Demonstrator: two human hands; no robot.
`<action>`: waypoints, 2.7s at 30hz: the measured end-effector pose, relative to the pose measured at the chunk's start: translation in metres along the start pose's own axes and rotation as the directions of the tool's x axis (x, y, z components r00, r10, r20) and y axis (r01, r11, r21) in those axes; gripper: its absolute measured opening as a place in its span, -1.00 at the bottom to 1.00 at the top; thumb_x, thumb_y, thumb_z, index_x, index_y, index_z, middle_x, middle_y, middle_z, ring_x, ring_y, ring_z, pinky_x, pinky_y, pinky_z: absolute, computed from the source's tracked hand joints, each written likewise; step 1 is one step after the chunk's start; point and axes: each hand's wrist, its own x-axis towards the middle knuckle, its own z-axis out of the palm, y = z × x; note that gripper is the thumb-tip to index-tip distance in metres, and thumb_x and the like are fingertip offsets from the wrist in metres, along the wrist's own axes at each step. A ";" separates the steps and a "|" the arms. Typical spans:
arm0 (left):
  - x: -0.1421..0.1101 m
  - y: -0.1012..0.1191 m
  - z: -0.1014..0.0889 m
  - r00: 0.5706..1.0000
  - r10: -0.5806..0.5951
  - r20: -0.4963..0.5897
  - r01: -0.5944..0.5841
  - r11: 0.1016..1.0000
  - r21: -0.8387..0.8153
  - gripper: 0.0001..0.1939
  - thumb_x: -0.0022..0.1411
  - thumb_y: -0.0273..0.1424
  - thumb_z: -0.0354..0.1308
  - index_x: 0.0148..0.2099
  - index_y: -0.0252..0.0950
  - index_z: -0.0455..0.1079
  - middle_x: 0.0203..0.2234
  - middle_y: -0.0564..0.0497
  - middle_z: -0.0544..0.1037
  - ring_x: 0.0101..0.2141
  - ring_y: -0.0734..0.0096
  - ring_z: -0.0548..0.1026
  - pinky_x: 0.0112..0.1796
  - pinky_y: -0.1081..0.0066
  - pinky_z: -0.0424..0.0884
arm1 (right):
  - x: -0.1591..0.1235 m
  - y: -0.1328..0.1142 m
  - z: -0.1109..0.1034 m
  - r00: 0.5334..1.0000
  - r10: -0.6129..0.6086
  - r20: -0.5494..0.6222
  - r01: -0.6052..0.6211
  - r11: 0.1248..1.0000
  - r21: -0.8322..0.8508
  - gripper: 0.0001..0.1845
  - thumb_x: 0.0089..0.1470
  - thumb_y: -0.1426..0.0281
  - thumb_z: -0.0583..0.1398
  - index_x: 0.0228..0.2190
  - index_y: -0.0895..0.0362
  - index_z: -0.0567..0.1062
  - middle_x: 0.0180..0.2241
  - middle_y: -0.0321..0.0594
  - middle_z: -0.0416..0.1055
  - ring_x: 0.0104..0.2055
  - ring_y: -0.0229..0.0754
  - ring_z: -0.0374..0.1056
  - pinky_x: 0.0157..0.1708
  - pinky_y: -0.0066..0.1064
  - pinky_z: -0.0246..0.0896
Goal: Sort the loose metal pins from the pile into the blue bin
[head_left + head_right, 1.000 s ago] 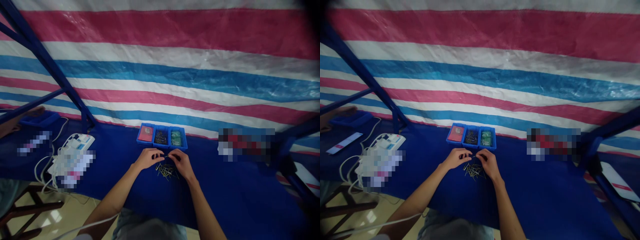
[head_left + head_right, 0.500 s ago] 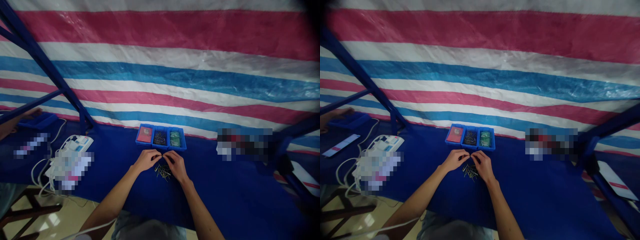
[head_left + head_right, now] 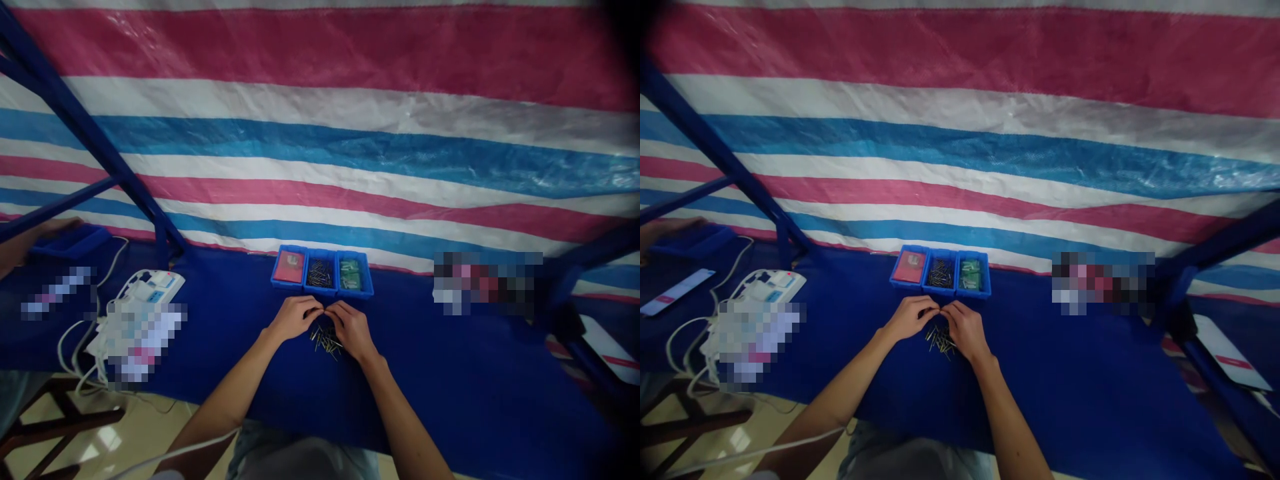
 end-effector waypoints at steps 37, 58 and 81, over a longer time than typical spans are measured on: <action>0.001 -0.005 0.002 0.998 -0.063 -0.017 0.063 0.998 -0.024 -0.76 0.39 -0.29 0.10 -0.15 -0.26 0.56 -0.32 0.00 0.59 -0.38 0.44 0.50 -0.32 0.49 0.35 | 0.006 0.003 0.002 0.998 0.055 -0.023 -0.057 0.994 -0.092 -0.82 0.33 0.44 0.04 -0.28 0.07 0.43 -0.29 -0.16 0.46 -0.19 -0.06 0.33 -0.17 -0.25 0.15; 0.002 -0.003 0.000 0.998 -0.064 -0.016 0.064 0.998 -0.028 -0.78 0.39 -0.29 0.10 -0.13 -0.25 0.55 -0.29 0.01 0.60 -0.32 0.42 0.53 -0.25 0.47 0.38 | 0.007 0.004 0.004 0.997 0.072 -0.005 -0.072 0.989 -0.125 -0.72 0.36 0.42 -0.02 -0.36 0.09 0.41 -0.30 -0.19 0.40 -0.21 -0.12 0.30 -0.19 -0.29 0.12; 0.002 -0.003 0.000 0.997 -0.076 -0.021 0.075 0.997 -0.032 -0.79 0.40 -0.30 0.10 -0.15 -0.25 0.53 -0.29 0.03 0.60 -0.32 0.42 0.53 -0.26 0.49 0.35 | 0.007 0.001 0.000 0.997 0.071 -0.020 -0.071 0.997 0.008 -0.87 0.30 0.46 0.09 -0.29 0.08 0.41 -0.27 -0.19 0.44 -0.17 -0.08 0.33 -0.12 -0.26 0.18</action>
